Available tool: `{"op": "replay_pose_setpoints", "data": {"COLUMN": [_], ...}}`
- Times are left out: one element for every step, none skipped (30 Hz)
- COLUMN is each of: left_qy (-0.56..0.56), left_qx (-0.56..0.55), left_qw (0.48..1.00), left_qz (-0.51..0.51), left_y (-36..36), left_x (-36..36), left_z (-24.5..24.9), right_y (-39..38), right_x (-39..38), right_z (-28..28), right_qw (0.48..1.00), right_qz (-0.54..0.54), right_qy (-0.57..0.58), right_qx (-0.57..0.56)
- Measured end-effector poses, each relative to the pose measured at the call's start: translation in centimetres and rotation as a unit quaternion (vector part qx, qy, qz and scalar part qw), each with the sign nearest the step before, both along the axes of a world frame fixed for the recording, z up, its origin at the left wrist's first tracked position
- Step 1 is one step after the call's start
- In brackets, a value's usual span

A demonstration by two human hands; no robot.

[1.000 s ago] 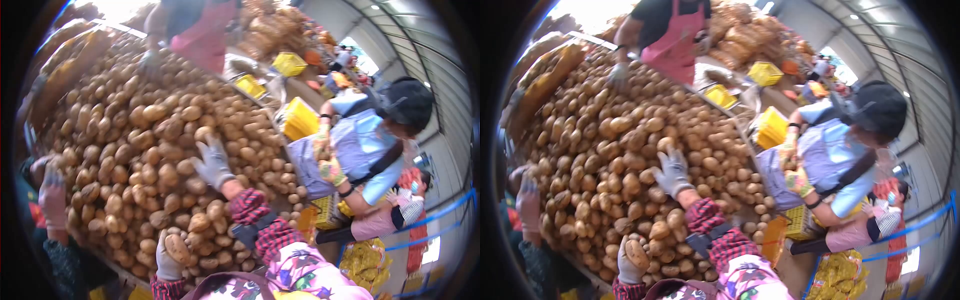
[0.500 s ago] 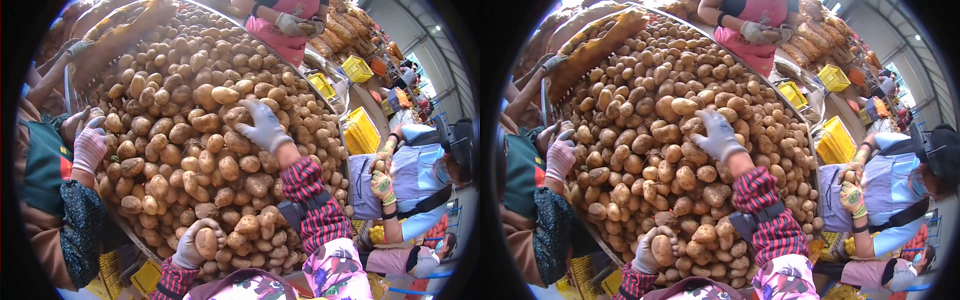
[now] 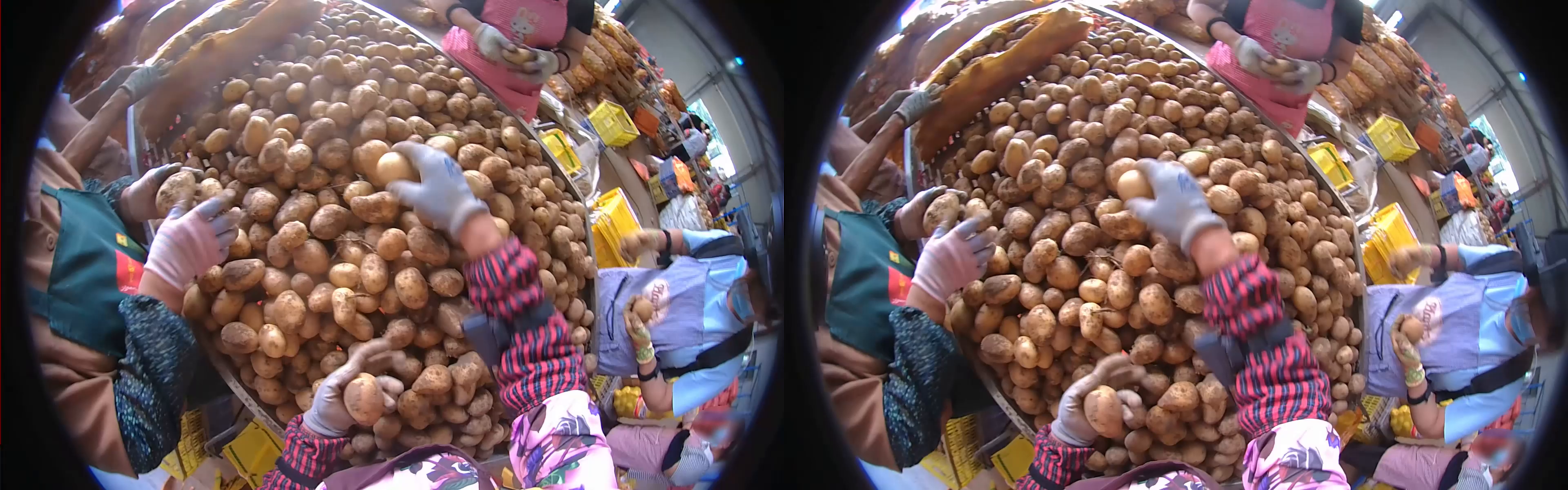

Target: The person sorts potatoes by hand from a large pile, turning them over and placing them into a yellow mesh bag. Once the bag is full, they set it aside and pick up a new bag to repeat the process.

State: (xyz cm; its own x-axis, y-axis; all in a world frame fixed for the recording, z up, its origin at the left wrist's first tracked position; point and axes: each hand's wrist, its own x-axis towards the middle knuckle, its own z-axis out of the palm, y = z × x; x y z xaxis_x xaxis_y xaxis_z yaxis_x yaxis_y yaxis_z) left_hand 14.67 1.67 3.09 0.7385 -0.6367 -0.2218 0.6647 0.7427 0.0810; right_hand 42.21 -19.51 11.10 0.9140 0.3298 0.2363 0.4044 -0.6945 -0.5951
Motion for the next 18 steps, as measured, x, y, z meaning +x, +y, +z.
{"op": "replay_pose_setpoints", "data": {"left_qy": [-0.021, -0.037, -0.034, -0.019, -0.005, 0.015, 0.036, 0.089, 0.148, 0.155, 0.158, 0.157, 0.129, 0.101, 0.103, 0.090, 0.075, 0.041], "left_qx": [0.003, -0.027, -0.033, -0.032, -0.028, -0.061, -0.092, -0.091, -0.087, -0.116, -0.112, -0.116, -0.122, -0.127, -0.127, -0.108, -0.088, -0.030], "left_qw": [0.999, 0.998, 0.997, 0.998, 0.998, 0.998, 0.994, 0.991, 0.985, 0.981, 0.981, 0.981, 0.984, 0.987, 0.987, 0.990, 0.993, 0.999], "left_qz": [0.033, 0.045, 0.068, 0.057, 0.048, -0.001, -0.051, -0.028, -0.005, -0.024, -0.022, -0.016, -0.011, -0.005, -0.003, -0.007, -0.012, 0.021], "left_y": [-0.6, -1.0, -1.6, -1.9, -1.8, -1.5, -1.2, -1.9, -2.6, -2.7, -2.8, -3.1, -3.2, -3.3, -2.8, -2.2, -1.9, -2.0], "left_x": [0.7, 1.1, 1.2, 1.0, 1.0, 0.4, -0.3, -0.6, -1.0, -1.4, -1.9, -2.3, -2.4, -2.6, -2.9, -3.0, -3.0, -3.2], "left_z": [0.9, 0.8, 1.3, 0.8, -0.2, -1.8, -3.4, -1.8, -0.2, -0.4, 0.1, 0.7, 0.6, 0.4, 0.3, 0.3, 0.2, 0.2], "right_y": [0.1, 0.3, 0.5, 0.5, 0.4, -0.3, -1.5, -3.5, -5.5, -7.5, -10.0, -11.9, -11.7, -11.1, -10.8, -10.9, -12.1, -12.6], "right_x": [-3.5, -7.0, -10.4, -13.5, -15.5, -16.2, -16.8, -16.0, -15.0, -13.9, -13.0, -12.3, -12.0, -11.9, -12.0, -11.9, -11.2, -11.2], "right_z": [1.3, 2.0, 2.0, 0.9, 0.0, 0.4, 0.9, -0.2, -0.6, -1.9, -2.4, -3.9, -3.8, -3.4, -3.0, -2.1, -1.7, 0.0], "right_qw": [0.994, 0.989, 0.982, 0.975, 0.965, 0.971, 0.975, 0.989, 0.992, 0.973, 0.981, 0.967, 0.968, 0.964, 0.957, 0.957, 0.977, 0.972], "right_qz": [0.028, 0.063, 0.097, 0.144, 0.194, 0.193, 0.195, 0.114, 0.004, -0.129, -0.183, -0.195, -0.194, -0.175, -0.156, -0.171, -0.166, -0.183], "right_qy": [0.031, 0.062, 0.093, 0.109, 0.125, 0.095, 0.065, -0.049, -0.033, 0.007, -0.058, -0.096, -0.098, -0.096, -0.091, -0.062, -0.005, 0.124], "right_qx": [0.100, 0.115, 0.131, 0.126, 0.122, 0.100, 0.080, 0.077, 0.120, 0.191, -0.034, -0.130, -0.127, -0.176, -0.226, -0.225, -0.131, -0.081]}}
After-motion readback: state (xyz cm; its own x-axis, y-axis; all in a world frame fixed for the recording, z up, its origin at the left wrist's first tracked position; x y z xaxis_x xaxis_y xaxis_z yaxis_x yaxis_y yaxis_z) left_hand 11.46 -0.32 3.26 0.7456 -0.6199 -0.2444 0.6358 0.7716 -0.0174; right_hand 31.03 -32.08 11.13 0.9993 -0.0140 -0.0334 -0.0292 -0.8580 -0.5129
